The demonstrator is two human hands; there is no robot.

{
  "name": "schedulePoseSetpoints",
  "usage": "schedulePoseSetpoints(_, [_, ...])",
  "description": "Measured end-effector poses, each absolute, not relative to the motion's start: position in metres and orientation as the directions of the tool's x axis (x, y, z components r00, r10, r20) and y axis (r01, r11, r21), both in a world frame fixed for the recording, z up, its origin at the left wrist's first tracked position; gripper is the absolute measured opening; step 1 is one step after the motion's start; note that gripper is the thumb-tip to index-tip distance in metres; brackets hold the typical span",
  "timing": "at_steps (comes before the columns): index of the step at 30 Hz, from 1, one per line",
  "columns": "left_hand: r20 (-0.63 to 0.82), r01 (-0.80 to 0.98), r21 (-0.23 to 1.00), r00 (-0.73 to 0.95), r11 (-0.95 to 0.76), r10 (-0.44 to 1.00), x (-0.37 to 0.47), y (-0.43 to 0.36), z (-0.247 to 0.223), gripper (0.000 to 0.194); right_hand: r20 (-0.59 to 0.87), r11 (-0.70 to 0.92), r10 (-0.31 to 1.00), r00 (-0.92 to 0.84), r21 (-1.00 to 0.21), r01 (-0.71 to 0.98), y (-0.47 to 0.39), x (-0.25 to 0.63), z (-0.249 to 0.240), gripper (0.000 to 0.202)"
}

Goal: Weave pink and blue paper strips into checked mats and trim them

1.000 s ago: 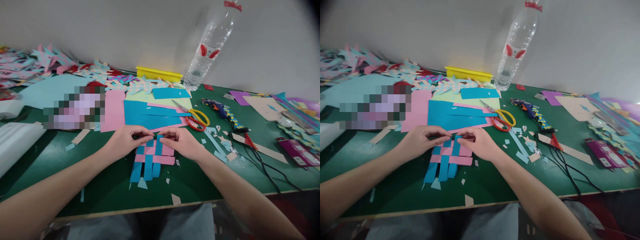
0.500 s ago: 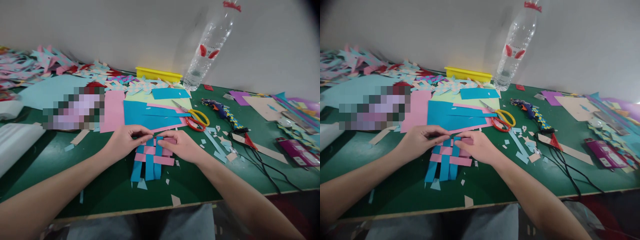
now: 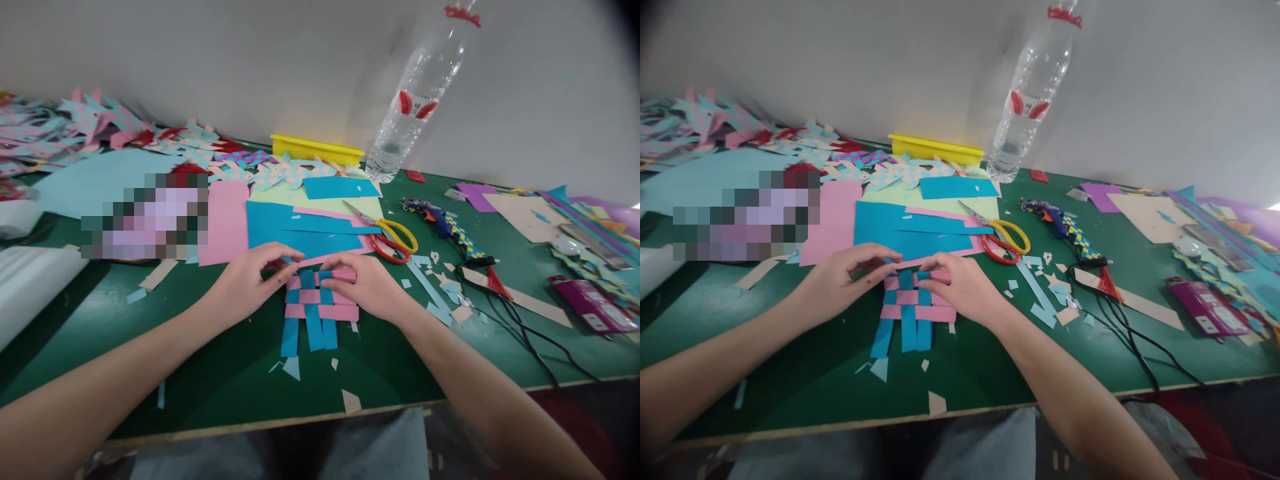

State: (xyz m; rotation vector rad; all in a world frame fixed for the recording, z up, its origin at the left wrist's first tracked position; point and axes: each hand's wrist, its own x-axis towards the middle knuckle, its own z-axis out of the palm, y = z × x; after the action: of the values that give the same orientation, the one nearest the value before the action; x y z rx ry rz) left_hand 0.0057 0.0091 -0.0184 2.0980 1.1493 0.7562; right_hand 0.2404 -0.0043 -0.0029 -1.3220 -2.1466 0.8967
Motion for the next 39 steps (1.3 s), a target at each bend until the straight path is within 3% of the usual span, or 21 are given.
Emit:
schedulePoseSetpoints(4, [0.301, 0.574, 0.508, 0.58, -0.642, 0.757, 0.007, 0.006, -0.023, 0.04, 0.092, 0.403, 0.88, -0.465, -0.663, 0.631, -0.003, 0.239, -0.006, 0.017])
schedulePoseSetpoints(8, [0.276, 0.606, 0.38, 0.647, -0.699, 0.711, 0.008, 0.003, -0.026, 0.056, 0.14, 0.448, 0.865, -0.481, -0.646, 0.618, -0.002, 0.236, -0.012, 0.022])
schedulePoseSetpoints(16, [0.222, 0.645, 0.439, 0.596, -0.625, 0.771, -0.011, 0.011, -0.023, 0.06, 0.288, 0.568, 0.82, -0.495, -0.522, 0.636, 0.002, 0.251, -0.009, 0.038])
schedulePoseSetpoints(23, [0.183, 0.649, 0.451, 0.604, -0.612, 0.776, -0.02, 0.021, -0.024, 0.045, 0.106, 0.674, 0.673, -0.732, -0.496, 0.548, -0.003, 0.258, 0.004, 0.085])
schedulePoseSetpoints(33, [0.181, 0.635, 0.455, 0.621, -0.625, 0.763, -0.017, 0.022, -0.025, 0.035, 0.048, 0.699, 0.625, -0.779, -0.479, 0.531, -0.004, 0.258, 0.004, 0.08])
schedulePoseSetpoints(36, [0.151, 0.628, 0.47, 0.635, -0.62, 0.758, -0.015, 0.018, -0.021, 0.041, 0.039, 0.698, 0.617, -0.786, -0.489, 0.524, -0.005, 0.259, 0.007, 0.082])
schedulePoseSetpoints(39, [0.115, 0.608, 0.475, 0.674, -0.636, 0.73, -0.011, 0.012, -0.018, 0.06, 0.024, 0.698, 0.604, -0.797, -0.498, 0.514, -0.007, 0.26, 0.011, 0.09])
